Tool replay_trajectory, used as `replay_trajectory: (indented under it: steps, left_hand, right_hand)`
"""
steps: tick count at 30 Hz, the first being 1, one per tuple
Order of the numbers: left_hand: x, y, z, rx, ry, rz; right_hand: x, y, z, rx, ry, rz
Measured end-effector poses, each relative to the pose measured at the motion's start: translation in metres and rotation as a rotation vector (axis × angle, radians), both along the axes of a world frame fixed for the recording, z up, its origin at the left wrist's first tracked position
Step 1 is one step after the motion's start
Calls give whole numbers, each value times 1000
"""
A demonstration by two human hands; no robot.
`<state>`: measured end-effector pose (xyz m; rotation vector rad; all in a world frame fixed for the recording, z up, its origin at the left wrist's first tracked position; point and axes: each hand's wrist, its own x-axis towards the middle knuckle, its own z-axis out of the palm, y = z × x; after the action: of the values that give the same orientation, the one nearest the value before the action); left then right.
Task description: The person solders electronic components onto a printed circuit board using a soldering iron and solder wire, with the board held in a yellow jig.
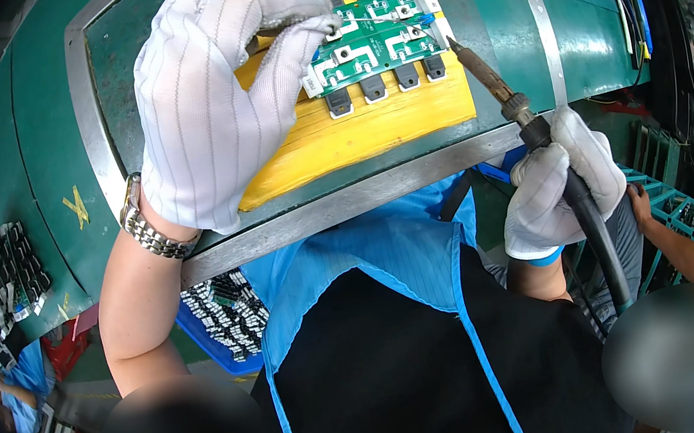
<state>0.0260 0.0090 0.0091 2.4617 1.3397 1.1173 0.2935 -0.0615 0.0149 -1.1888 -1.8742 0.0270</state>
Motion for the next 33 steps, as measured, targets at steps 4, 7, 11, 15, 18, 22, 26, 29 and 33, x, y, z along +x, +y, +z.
replay_trajectory:
  steps: [4, 7, 11, 15, 18, 22, 26, 29, 33]
  left_hand:
    - [1, 0, -1, 7, 37, -31]
    - [1, -1, -3, 17, 48, -32]
    - [0, 1, -3, 19, 62, -57]
    - [1, -1, -3, 26, 74, -51]
    - [1, -1, -4, 3, 56, -60]
    - [2, 0, -1, 41, 47, -69]
    - [0, 0, 0, 70, 47, -60]
    - [0, -1, 0, 52, 53, -77]
    - [-1, -1, -4, 36, 34, -86]
  right_hand:
    - [-2, -2, -3, -59, 9, 6]
    - [-5, 1, -5, -18, -34, 31]
    - [-6, -1, 2, -87, -150, 43]
    - [-5, 1, -3, 5, -139, 58]
    - [-5, 1, -2, -12, -139, 53]
    - [0, -1, 5, -111, -43, -12]
    - [3, 0, -4, 12, 59, -11]
    - [1, -2, -1, -67, 2, -19]
    - [0, 0, -6, -47, 30, 20]
